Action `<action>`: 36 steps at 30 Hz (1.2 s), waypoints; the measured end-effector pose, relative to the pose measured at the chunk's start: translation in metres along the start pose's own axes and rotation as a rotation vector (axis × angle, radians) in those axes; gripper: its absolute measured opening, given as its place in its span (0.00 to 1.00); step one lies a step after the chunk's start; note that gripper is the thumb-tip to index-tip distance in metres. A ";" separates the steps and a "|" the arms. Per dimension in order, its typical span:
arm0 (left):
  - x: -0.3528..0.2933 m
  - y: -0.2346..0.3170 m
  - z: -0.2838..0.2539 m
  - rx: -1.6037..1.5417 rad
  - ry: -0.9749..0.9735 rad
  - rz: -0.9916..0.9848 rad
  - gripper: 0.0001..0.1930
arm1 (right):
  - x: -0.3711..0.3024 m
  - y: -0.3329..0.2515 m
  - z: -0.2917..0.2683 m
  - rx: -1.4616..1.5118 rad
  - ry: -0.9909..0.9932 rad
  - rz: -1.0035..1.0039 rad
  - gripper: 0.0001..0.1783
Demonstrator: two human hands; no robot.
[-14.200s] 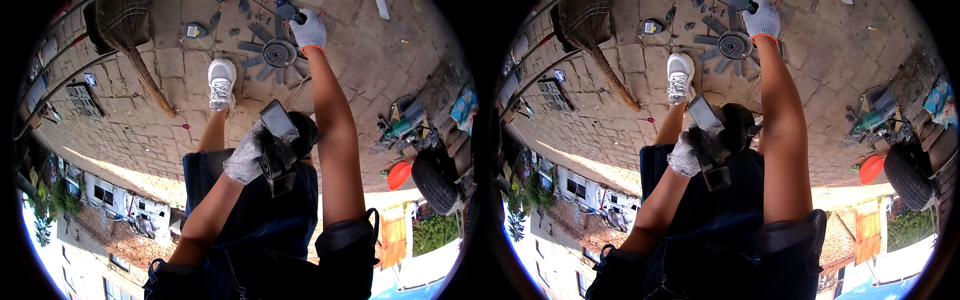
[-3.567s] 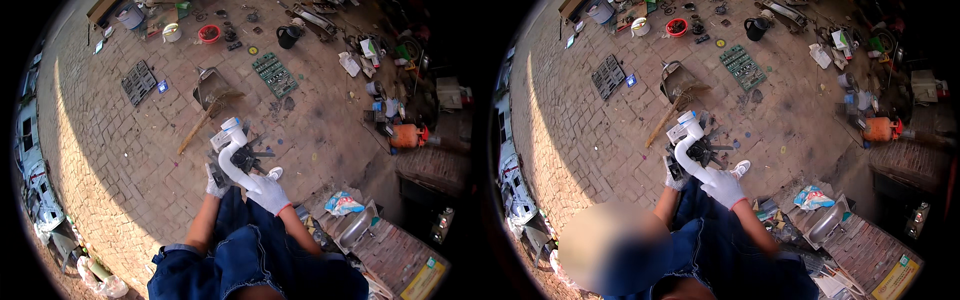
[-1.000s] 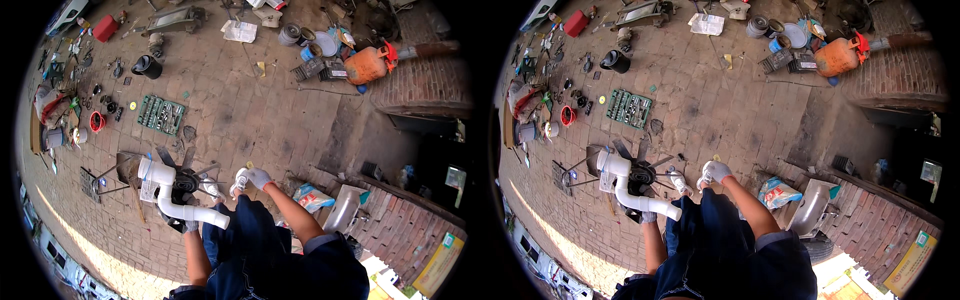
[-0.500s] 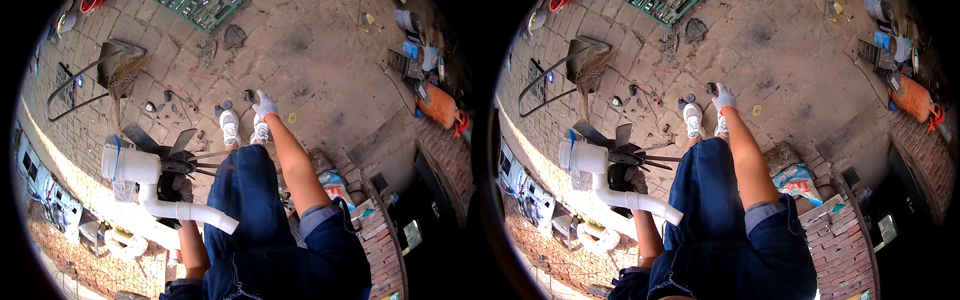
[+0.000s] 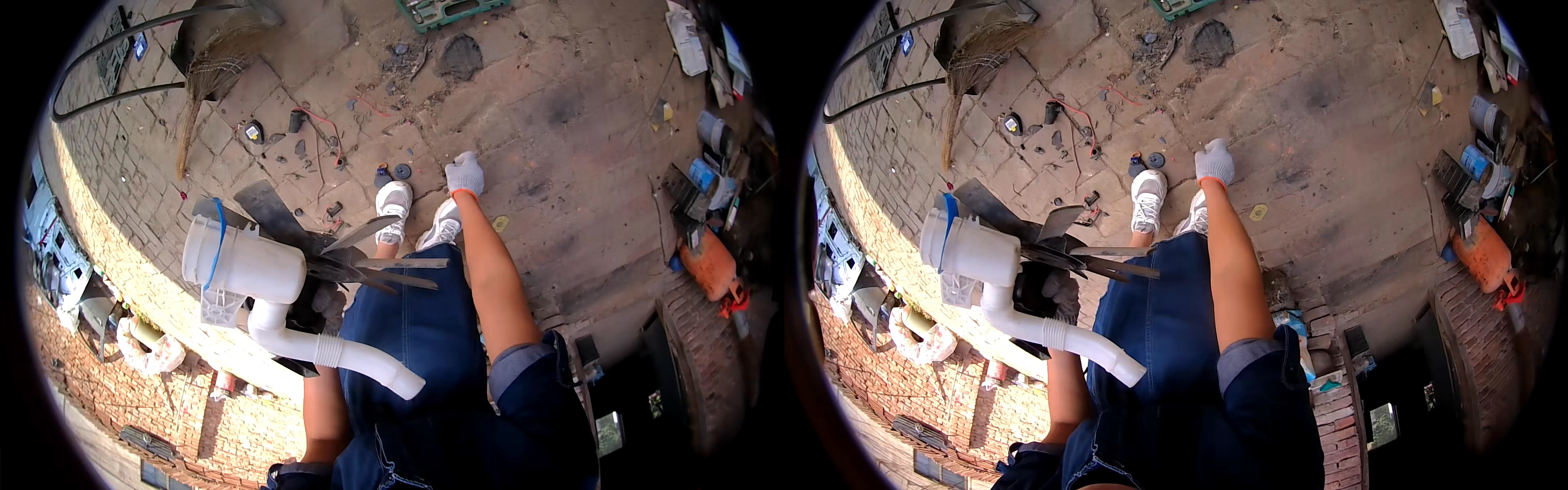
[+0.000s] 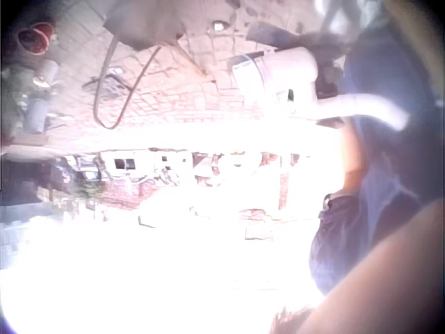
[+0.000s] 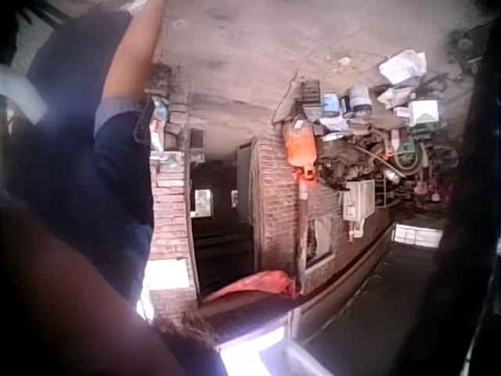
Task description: The person walks through a cluttered outdoor scrap yard, puts on work gloves, and begins sorting through various discarded items. They pick up a car fan assembly and a door panel, moving them to a designated pile. The person then handles a small fan motor and a white plastic pipe, inspecting them briefly before placing them down.
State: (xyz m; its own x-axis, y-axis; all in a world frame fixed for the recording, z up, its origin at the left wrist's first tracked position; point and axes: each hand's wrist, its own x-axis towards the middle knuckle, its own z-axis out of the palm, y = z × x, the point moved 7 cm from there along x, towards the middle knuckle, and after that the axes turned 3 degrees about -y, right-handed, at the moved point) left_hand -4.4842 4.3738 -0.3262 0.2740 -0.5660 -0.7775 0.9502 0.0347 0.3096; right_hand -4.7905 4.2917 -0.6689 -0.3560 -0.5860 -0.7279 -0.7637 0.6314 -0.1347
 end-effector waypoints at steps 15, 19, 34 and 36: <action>-0.034 -0.005 -0.013 0.020 0.007 0.031 0.14 | -0.037 0.017 0.022 -0.091 -0.162 -0.172 0.55; -0.019 -0.007 -0.043 0.064 0.042 0.056 0.15 | -0.008 -0.002 0.048 -0.023 0.038 -0.218 0.41; -0.073 0.006 0.017 0.201 -0.074 0.067 0.19 | -0.175 0.132 -0.125 0.143 0.029 0.086 0.31; -0.088 0.012 0.040 0.287 -0.097 0.119 0.20 | -0.215 0.145 -0.176 0.226 -0.070 0.146 0.29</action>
State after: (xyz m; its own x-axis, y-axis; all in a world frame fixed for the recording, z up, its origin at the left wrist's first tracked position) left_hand -4.5028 4.3915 -0.2323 0.3522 -0.6486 -0.6748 0.8277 -0.1208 0.5480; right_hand -4.9194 4.4201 -0.4138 -0.4089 -0.4490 -0.7945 -0.5647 0.8084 -0.1662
